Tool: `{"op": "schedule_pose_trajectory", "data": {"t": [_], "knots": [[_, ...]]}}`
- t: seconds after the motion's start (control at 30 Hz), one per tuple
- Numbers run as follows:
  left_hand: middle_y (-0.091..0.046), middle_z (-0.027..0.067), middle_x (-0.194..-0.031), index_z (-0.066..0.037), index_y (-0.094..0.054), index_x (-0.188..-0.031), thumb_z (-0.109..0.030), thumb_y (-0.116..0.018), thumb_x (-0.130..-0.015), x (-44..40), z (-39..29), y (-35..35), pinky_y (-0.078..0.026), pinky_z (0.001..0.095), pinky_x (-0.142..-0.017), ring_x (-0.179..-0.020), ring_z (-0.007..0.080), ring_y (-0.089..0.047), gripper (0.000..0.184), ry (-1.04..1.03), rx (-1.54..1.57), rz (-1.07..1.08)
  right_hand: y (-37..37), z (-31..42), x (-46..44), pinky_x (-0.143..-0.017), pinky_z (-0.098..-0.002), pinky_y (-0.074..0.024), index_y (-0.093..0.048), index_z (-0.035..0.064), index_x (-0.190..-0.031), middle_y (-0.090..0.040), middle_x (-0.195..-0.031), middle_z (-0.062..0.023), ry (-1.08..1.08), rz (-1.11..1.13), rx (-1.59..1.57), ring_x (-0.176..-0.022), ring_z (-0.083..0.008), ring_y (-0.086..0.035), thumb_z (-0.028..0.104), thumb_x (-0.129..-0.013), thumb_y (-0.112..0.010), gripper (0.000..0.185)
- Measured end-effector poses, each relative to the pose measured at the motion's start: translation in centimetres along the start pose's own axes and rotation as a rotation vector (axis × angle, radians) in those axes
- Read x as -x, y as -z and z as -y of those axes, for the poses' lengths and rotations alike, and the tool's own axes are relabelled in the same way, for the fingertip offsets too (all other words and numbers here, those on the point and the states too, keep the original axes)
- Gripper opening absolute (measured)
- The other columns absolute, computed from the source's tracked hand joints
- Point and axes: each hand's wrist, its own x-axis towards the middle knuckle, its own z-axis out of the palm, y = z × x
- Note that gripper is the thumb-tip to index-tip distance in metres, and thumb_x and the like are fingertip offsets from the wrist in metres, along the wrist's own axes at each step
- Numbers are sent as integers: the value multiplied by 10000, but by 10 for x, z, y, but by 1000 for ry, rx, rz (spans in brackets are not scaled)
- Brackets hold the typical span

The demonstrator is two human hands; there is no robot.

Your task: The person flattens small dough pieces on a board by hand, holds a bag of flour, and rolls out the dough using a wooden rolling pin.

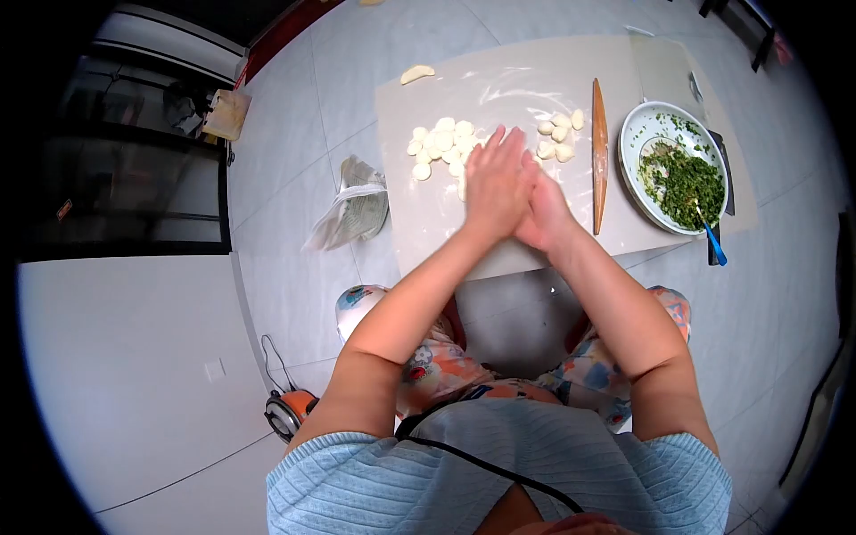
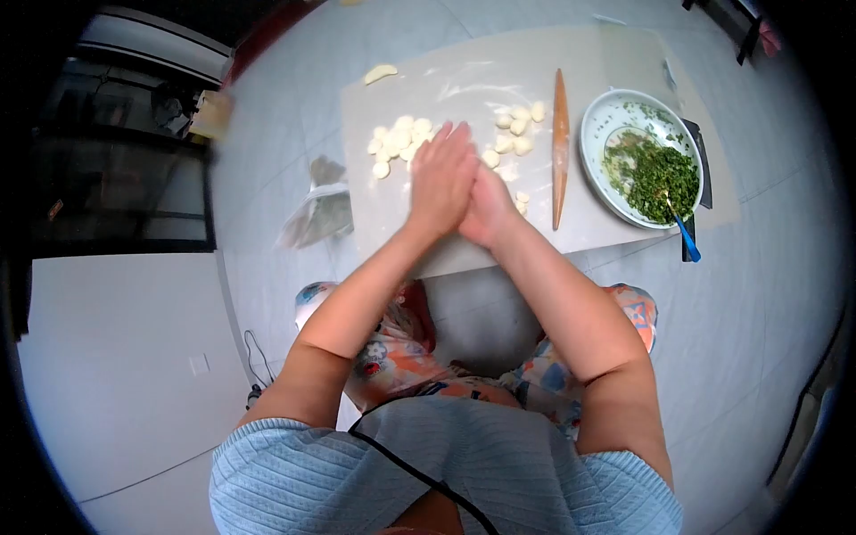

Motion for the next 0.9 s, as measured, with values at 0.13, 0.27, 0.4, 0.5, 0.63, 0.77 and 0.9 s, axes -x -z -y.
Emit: {"op": "schedule_pose_trajectory", "data": {"t": [0.13, 0.27, 0.4, 0.5, 0.63, 0.77, 0.9], "knots": [[-293, 251, -1587, 56, -338, -1497, -197, -397, -1000, -6, -26, -10, -148, 548, -1197, -1506, 397, -208, 561, -188, 236, -101, -8, 0, 10, -1200, -428, -259, -202, 92, -1577, -279, -1617, -116, 81, 76, 43, -1469, -245, -321, 604, -1031, -298, 755], [-351, 223, -1567, 36, -374, -1489, -304, -467, -976, -19, -21, 2, -137, 576, -1193, -1504, 383, -219, 622, -113, 79, -99, 0, -2, 4, -1203, -421, -247, -193, 86, -1579, -288, -1613, -123, 127, 72, 164, -1468, -256, -321, 644, -1005, -324, 810], [-245, 219, -1619, 27, -297, -1531, -292, -477, -957, -12, -48, -2, -100, 607, -1191, -1521, 404, -154, 680, -206, 107, 1, 43, -9, -17, -1154, -403, -328, -292, 119, -1540, -388, -1542, -87, 479, 335, 257, -1395, -239, -406, 556, -1043, -328, 662], [-238, 215, -1623, 42, -281, -1531, -297, -489, -950, -21, -35, 7, -103, 611, -1189, -1521, 405, -152, 704, -171, 109, 0, -1, 13, 14, -1158, -432, -328, -284, 113, -1543, -402, -1533, -115, 158, 88, 172, -1392, -271, -414, 599, -1028, -325, 710], [-227, 197, -1632, 51, -269, -1530, -280, -487, -952, -8, -50, -1, -102, 611, -1192, -1523, 399, -148, 701, -165, 181, -45, -17, 10, 19, -1150, -434, -340, -295, 143, -1542, -425, -1512, -108, 65, 42, -30, -1371, -269, -433, 584, -1041, -304, 668], [-225, 196, -1633, 44, -271, -1532, -294, -477, -955, -17, -46, 2, -94, 619, -1188, -1522, 397, -152, 700, -88, 108, 23, -10, 5, 21, -1152, -436, -336, -291, 164, -1549, -423, -1513, -105, 83, -48, -13, -1373, -268, -430, 586, -1047, -285, 656], [-209, 198, -1637, 40, -228, -1548, -327, -449, -971, -11, -55, 5, -89, 583, -1202, -1527, 396, -126, 719, -112, 56, -20, -19, 1, 12, -1169, -415, -310, -261, 185, -1570, -396, -1539, -77, 287, 55, -30, -1388, -246, -409, 636, -1025, -285, 707]]}}
